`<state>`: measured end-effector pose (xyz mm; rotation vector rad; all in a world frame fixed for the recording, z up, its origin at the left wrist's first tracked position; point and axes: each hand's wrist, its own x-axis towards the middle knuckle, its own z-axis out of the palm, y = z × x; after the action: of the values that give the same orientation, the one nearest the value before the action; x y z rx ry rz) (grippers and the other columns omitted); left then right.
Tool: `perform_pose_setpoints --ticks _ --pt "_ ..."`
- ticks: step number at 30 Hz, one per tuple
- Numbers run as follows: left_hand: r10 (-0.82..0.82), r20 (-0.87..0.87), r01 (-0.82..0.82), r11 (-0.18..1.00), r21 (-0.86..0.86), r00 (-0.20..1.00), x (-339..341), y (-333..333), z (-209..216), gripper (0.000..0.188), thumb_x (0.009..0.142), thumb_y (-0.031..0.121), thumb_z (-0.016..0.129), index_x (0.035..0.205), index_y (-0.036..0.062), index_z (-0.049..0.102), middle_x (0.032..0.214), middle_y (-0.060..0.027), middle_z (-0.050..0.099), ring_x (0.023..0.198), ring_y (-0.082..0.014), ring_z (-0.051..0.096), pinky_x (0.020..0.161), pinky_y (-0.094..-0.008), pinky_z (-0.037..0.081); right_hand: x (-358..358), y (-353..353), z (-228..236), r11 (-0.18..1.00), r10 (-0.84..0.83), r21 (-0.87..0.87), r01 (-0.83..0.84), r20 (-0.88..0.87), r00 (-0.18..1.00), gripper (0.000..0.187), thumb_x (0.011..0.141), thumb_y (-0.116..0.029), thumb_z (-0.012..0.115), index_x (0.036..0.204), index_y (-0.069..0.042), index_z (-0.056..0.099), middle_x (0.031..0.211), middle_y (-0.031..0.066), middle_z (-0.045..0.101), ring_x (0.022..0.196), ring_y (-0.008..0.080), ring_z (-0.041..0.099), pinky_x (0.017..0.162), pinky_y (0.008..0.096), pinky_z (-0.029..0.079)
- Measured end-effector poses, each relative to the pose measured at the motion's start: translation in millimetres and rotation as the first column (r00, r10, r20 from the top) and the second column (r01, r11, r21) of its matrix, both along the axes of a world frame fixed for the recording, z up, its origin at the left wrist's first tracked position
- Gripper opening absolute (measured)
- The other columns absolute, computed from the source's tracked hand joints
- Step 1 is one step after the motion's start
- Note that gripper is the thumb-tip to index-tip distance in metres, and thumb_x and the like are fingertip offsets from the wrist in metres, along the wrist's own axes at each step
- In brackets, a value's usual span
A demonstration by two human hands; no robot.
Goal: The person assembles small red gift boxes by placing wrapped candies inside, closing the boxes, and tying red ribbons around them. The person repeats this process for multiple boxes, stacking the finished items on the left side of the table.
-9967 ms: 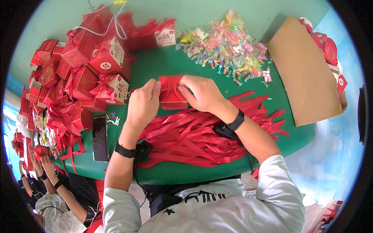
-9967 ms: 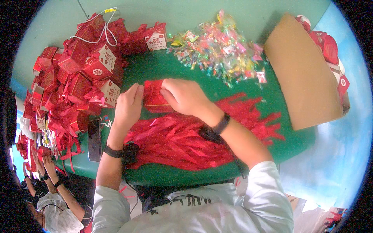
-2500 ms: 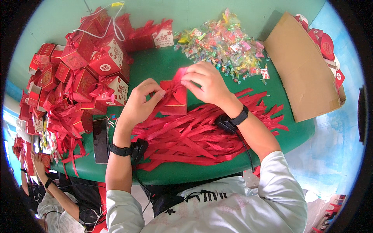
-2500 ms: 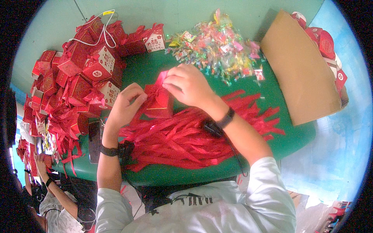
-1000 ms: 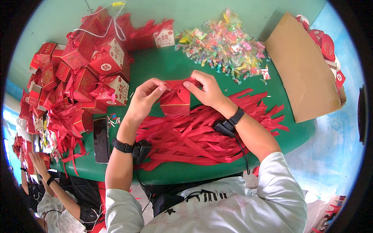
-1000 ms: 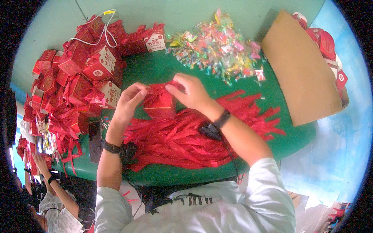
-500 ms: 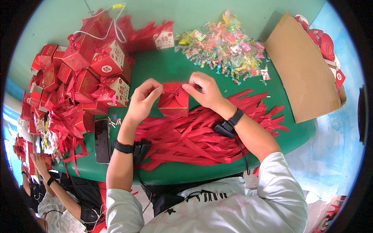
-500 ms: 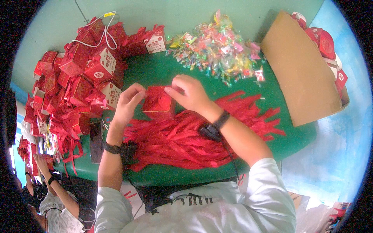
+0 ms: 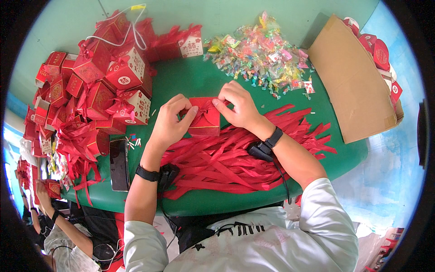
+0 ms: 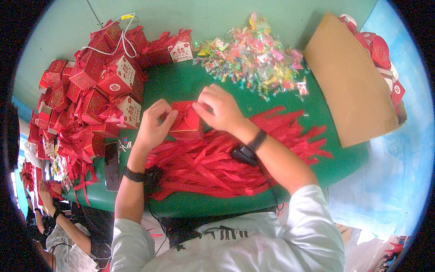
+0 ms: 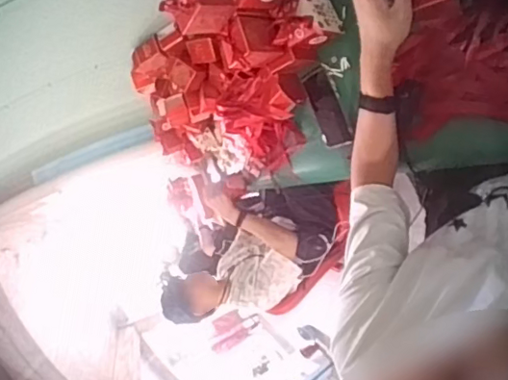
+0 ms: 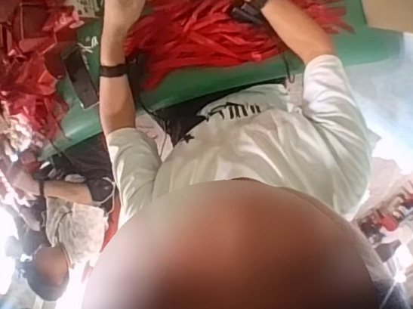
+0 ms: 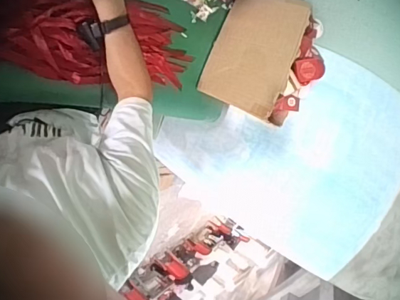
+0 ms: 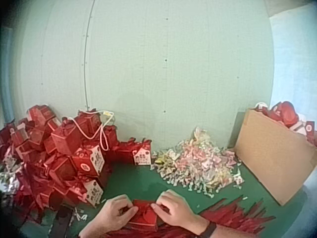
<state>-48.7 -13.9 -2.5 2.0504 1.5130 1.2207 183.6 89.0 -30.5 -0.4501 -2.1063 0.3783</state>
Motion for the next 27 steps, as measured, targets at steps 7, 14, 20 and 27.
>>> perform_pose_setpoints --ticks 7,14,20,27 --pt "-0.043 -0.079 0.048 0.997 0.064 0.996 -5 -1 3 0.019 0.095 0.006 0.076 0.084 -0.0028 0.062 0.08 -0.0143 0.059 0.07 -0.0307 0.058 0.064 -0.0408 0.046 -3 -3 -2 1.0 -0.004 0.025 0.006 -0.08 0.997 0.021 0.091 -0.008 0.079 0.084 -0.004 0.06 0.098 0.0109 0.061 0.089 0.0322 0.062 0.076 0.0415 0.052" --pt "-0.084 -0.062 0.086 0.996 0.022 0.994 -9 -1 6 0.018 0.093 0.003 0.075 0.084 -0.0032 0.061 0.082 -0.0146 0.06 0.072 -0.0315 0.059 0.066 -0.0409 0.047 -4 1 -8 0.997 0.034 -0.06 -0.042 -0.132 0.991 0.02 0.094 -0.005 0.076 0.087 -0.002 0.057 0.099 0.0128 0.06 0.092 0.0332 0.062 0.08 0.0403 0.051" --pt "-0.088 -0.035 0.088 0.996 0.011 0.996 -9 1 2 0.018 0.094 0.005 0.075 0.085 -0.0031 0.062 0.082 -0.0145 0.06 0.073 -0.0305 0.06 0.066 -0.0407 0.047 -3 2 -12 0.994 0.028 -0.099 -0.044 -0.158 0.987 0.019 0.096 -0.006 0.075 0.089 -0.002 0.058 0.099 0.0137 0.06 0.092 0.0327 0.061 0.082 0.0407 0.05" --pt "-0.07 -0.015 0.07 0.997 -0.028 0.997 -11 1 1 0.023 0.093 0.017 0.082 0.094 -0.0012 0.067 0.091 -0.0137 0.064 0.077 -0.0285 0.061 0.07 -0.0377 0.049 3 2 -10 0.977 0.042 -0.199 -0.076 -0.167 0.985 0.016 0.099 -0.014 0.075 0.102 -0.003 0.064 0.102 0.0123 0.061 0.098 0.029 0.063 0.087 0.038 0.051"
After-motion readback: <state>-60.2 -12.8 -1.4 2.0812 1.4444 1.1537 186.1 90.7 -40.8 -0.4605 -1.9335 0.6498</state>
